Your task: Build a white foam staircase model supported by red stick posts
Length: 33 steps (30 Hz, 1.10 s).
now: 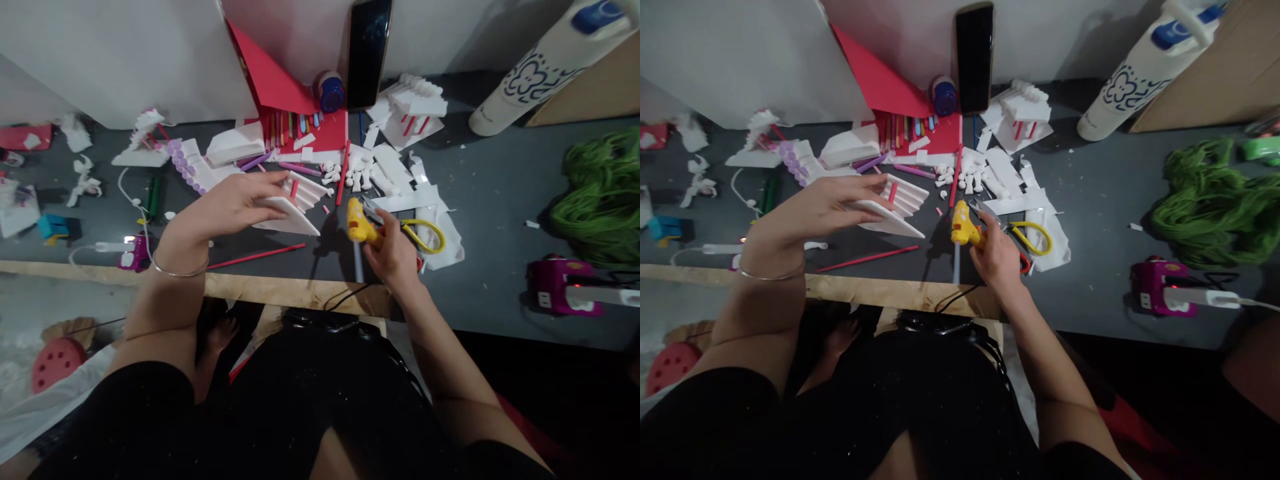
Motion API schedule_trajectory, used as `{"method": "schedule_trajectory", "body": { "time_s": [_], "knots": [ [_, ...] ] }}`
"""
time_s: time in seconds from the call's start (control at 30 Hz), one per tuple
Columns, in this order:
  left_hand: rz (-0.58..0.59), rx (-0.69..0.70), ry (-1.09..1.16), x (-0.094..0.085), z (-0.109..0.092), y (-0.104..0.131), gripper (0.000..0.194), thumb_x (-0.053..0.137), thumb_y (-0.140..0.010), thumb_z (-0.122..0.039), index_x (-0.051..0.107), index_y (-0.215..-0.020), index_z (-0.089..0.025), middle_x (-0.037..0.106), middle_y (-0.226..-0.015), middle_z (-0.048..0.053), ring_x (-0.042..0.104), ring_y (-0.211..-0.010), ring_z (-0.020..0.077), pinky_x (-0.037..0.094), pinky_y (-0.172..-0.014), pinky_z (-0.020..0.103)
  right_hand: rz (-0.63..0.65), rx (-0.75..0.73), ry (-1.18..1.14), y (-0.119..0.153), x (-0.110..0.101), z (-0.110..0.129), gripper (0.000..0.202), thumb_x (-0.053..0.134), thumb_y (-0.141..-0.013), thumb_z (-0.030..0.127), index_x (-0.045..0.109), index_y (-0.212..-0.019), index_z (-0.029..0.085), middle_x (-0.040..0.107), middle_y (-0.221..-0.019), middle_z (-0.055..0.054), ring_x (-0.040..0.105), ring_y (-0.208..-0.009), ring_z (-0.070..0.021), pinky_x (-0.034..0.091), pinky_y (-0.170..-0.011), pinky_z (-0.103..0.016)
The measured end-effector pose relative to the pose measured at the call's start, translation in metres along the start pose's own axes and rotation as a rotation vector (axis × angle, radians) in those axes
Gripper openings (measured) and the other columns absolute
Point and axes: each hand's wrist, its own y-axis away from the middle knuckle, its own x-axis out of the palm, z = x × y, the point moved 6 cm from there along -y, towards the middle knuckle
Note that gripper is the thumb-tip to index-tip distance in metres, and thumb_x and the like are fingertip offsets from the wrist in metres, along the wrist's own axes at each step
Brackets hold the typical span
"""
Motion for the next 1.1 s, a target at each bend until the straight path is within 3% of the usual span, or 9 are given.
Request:
{"method": "schedule_trajectory", "body": {
  "time_s": [0.1,0.23,0.4,0.5,0.73,1.1],
  "knots": [
    [0.009,0.004,-0.065,-0.003,-0.002,0.003,0.034,0.064,-0.095,-0.047,0.084,-0.112,-0.026,0.07,-0.151,0.002,0.055,-0.154,0.0334,0.043,-0.127,0.051,-0.125,0.069,-0.308,0.001,-0.019,0.0,0.048,0.058,-0.089,0.032,0.062,-0.136,0.023,0.07,-0.093,-0.006,0.065,-0.075,-0.0218,0.057,-0.071,-0.038],
    [0.031,0.045,-0.135,0.0,-0.011,0.005,0.035,0.056,-0.1,-0.043,0.083,-0.116,-0.028,0.072,-0.148,0.0,0.055,-0.153,0.0314,0.044,-0.127,0.051,-0.068,0.079,-0.691,0.001,-0.031,0.023,0.021,0.062,-0.095,0.04,0.069,-0.11,0.028,0.064,-0.081,0.0,0.063,-0.067,-0.017,0.058,-0.067,-0.035],
    [0.049,0.106,-0.186,0.005,-0.028,0.013,0.035,0.056,-0.101,-0.037,0.081,-0.124,-0.03,0.067,-0.156,0.003,0.056,-0.153,0.0289,0.047,-0.126,0.046,0.138,-0.077,-0.607,-0.006,-0.032,0.068,0.024,0.071,-0.093,0.049,0.064,-0.094,0.026,0.068,-0.08,0.001,0.064,-0.065,-0.0166,0.055,-0.059,-0.031],
    [0.032,0.11,-0.207,0.005,-0.034,0.019,0.034,0.057,-0.102,-0.036,0.081,-0.125,-0.031,0.058,-0.166,0.004,0.057,-0.152,0.0288,0.049,-0.125,0.043,0.175,-0.12,-0.568,-0.013,-0.028,0.082,0.034,0.071,-0.092,0.057,0.058,-0.086,0.026,0.064,-0.073,0.002,0.061,-0.06,-0.0155,0.049,-0.055,-0.03],
    [0.026,0.116,-0.197,0.005,-0.037,0.027,0.034,0.055,-0.106,-0.041,0.081,-0.127,-0.036,0.053,-0.169,0.001,0.062,-0.148,0.0317,0.051,-0.123,0.046,0.196,-0.148,-0.548,-0.019,-0.019,0.087,0.044,0.069,-0.094,0.064,0.052,-0.081,0.025,0.052,-0.07,0.003,0.052,-0.057,-0.0132,0.042,-0.055,-0.03],
    [0.038,0.133,-0.102,0.002,-0.039,0.027,0.031,0.059,-0.103,-0.038,0.083,-0.123,-0.035,0.063,-0.161,0.001,0.06,-0.15,0.0285,0.05,-0.125,0.043,0.234,-0.097,-0.54,-0.021,-0.015,0.083,0.057,0.068,-0.089,0.078,0.051,-0.074,0.025,0.056,-0.067,0.002,0.052,-0.057,-0.0148,0.04,-0.054,-0.031]
  ]
}}
